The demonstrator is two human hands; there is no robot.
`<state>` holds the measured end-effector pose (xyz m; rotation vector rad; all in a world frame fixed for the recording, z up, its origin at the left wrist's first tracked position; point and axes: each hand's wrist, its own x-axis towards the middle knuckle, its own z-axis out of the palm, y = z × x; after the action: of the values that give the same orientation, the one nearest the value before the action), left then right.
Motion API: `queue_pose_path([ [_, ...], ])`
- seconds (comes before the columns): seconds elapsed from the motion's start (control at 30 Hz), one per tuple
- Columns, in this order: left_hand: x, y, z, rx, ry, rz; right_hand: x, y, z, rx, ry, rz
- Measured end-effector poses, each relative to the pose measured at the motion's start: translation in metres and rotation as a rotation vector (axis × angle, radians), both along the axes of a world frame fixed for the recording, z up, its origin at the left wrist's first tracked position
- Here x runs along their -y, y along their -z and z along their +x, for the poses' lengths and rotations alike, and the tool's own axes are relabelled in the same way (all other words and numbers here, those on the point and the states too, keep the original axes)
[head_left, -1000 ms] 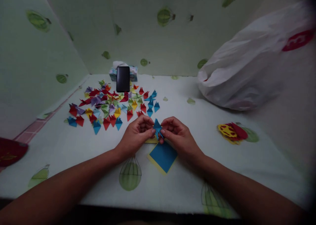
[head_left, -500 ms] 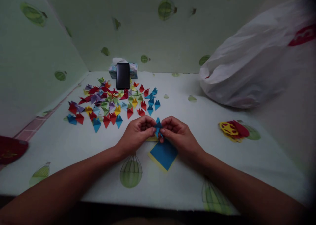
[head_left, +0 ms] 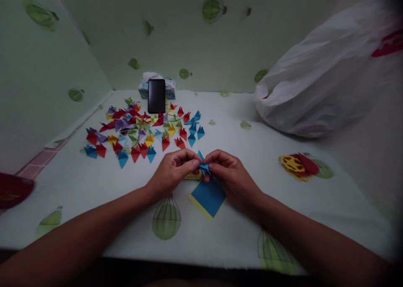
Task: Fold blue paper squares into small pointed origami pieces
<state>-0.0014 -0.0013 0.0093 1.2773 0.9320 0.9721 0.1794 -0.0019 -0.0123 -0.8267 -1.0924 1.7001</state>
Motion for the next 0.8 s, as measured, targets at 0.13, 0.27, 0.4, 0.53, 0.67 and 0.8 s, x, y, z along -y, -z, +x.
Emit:
queue_pose_path([
  [0.13,-0.0008,0.0043,0.0012,0.035,0.001,-0.024,0.0015,-0.0004,0.0012,0.034,-0.031,0.025],
  [0.27,-0.0010,0.0036,0.0015,-0.052,-0.063,0.008,0.0024,-0.0054,0.0014,0.086,-0.030,0.050],
  [0.4,0.0003,0.0023,0.0015,-0.161,-0.101,0.105,0.0029,-0.0088,-0.0005,0.187,0.014,0.046],
  [0.53,0.0011,0.0052,0.0011,-0.211,-0.093,0.160,0.0039,-0.0072,-0.0014,0.202,-0.047,-0.048],
  [0.67,0.0001,0.0068,0.0011,-0.067,-0.087,0.081,0.0042,-0.0069,0.0001,0.177,-0.028,-0.055],
  [0.8,-0.0015,0.0069,0.0014,0.010,-0.089,0.009,0.0040,-0.0093,0.0012,0.232,-0.037,-0.007],
])
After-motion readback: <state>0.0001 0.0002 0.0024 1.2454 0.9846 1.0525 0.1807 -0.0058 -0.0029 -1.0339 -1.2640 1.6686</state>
